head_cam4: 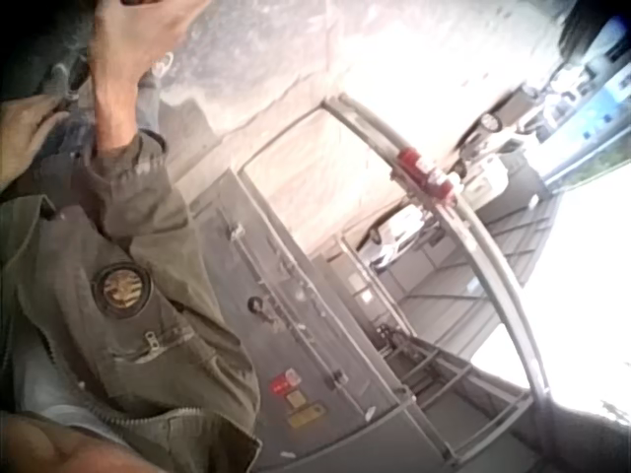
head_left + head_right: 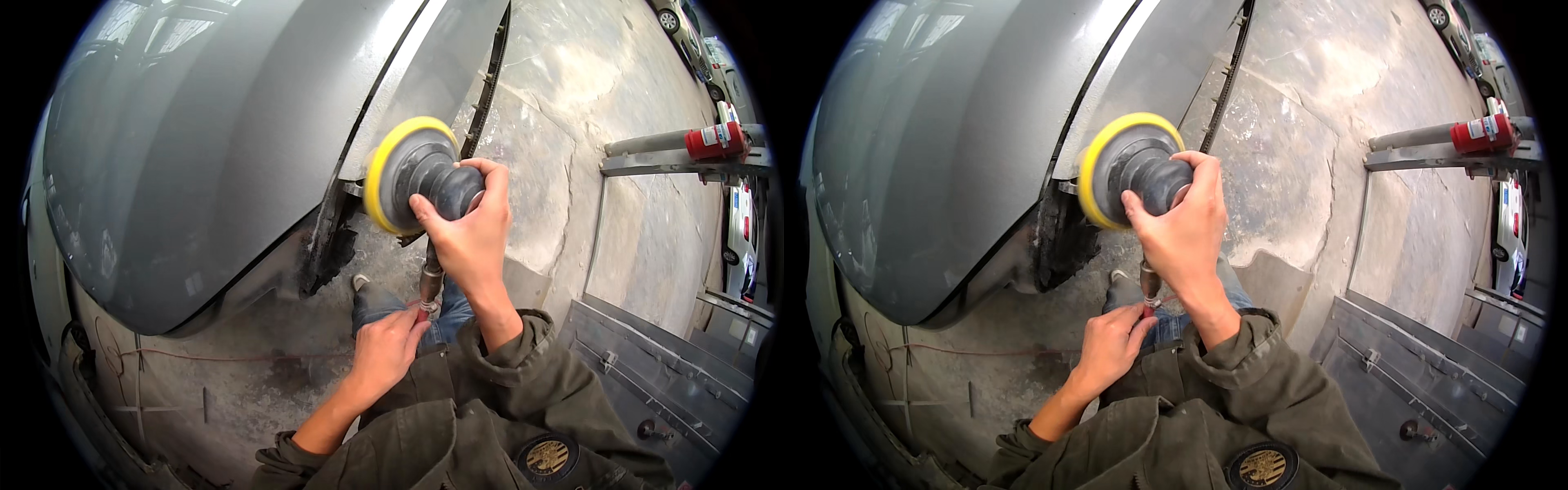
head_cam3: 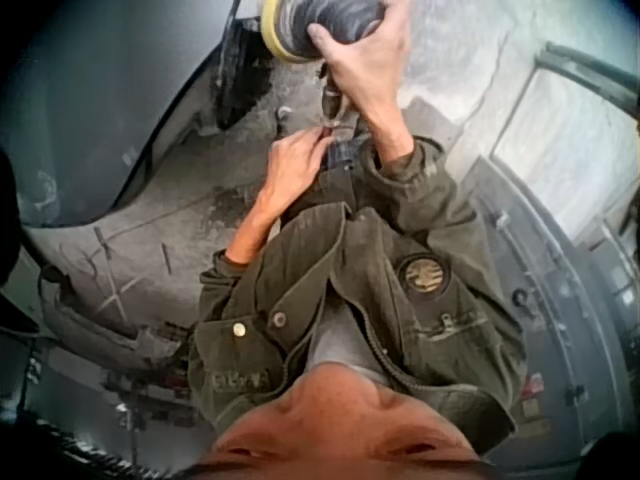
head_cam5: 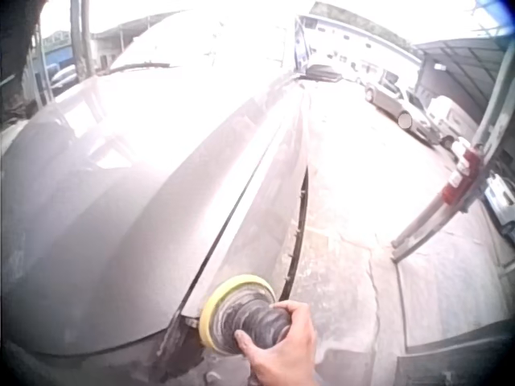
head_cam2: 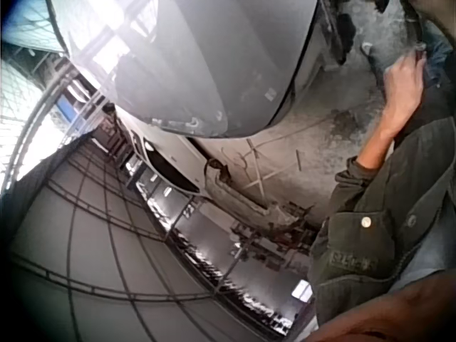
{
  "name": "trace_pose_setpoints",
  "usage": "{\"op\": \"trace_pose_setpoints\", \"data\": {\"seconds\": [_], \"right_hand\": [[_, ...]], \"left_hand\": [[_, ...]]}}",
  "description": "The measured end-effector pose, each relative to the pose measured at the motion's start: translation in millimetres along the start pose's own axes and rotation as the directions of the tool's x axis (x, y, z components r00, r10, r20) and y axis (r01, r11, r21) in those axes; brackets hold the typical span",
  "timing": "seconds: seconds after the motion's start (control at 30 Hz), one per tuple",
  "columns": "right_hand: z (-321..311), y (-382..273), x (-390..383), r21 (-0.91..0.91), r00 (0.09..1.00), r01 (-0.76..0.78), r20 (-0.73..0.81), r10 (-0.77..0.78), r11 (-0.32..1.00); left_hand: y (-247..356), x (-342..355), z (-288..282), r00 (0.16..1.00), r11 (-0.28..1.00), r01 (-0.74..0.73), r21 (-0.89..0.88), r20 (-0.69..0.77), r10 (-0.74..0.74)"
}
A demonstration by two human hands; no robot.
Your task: The person sands a detached car bumper and the front fender of a silver car using a pneumatic orbital sander. They repeatedly sand edges and flat surfaces, frequently pausing to touch and check the sanded areas. The person also walks to a workbench to retrieve a new sanding disc and returns to continue sanding.
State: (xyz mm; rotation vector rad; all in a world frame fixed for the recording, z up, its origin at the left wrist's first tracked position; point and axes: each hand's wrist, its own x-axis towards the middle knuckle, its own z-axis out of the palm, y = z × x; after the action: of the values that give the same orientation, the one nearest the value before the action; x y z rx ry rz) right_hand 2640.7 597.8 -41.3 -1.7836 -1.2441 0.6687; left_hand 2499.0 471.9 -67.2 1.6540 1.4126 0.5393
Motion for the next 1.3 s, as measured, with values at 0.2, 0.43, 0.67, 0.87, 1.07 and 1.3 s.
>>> {"op": "trace_pose_setpoints", "data": {"seconds": [0.2, 0.43, 0.67, 0.87, 1.07, 1.3], "right_hand": [[1, 13, 6, -0.015, 0.999, 0.034, -0.028, -0.034, 0.999], [3, 2, 13, 0.037, 0.999, 0.036, -0.023, -0.035, 0.999], [-5, -1, 6, 0.033, 0.999, -0.027, 0.044, 0.025, 0.999], [-2, 25, 14, 0.039, 0.998, -0.036, -0.040, 0.038, 0.999], [-3, 6, 3, -0.005, 0.999, -0.038, -0.032, 0.037, 0.999], [-3, 1, 1, -0.018, 1.000, -0.019, -0.017, 0.019, 1.000]], "left_hand": [[2, -2, -6, 1.000, 1.000, 0.015, 0.027, 0.014, -0.015], [5, -1, -4, 0.999, 1.000, 0.005, 0.021, -0.039, -0.004], [4, -6, 6, 1.000, 1.000, -0.014, 0.008, -0.028, 0.014], [1, 1, 4, 1.000, 1.000, -0.011, 0.017, 0.019, 0.011], [2, -1, 3, 0.999, 0.999, 0.047, 0.022, -0.012, -0.047], [1, -2, 4, 0.999, 0.999, 0.047, 0.026, -0.020, -0.047]]}}
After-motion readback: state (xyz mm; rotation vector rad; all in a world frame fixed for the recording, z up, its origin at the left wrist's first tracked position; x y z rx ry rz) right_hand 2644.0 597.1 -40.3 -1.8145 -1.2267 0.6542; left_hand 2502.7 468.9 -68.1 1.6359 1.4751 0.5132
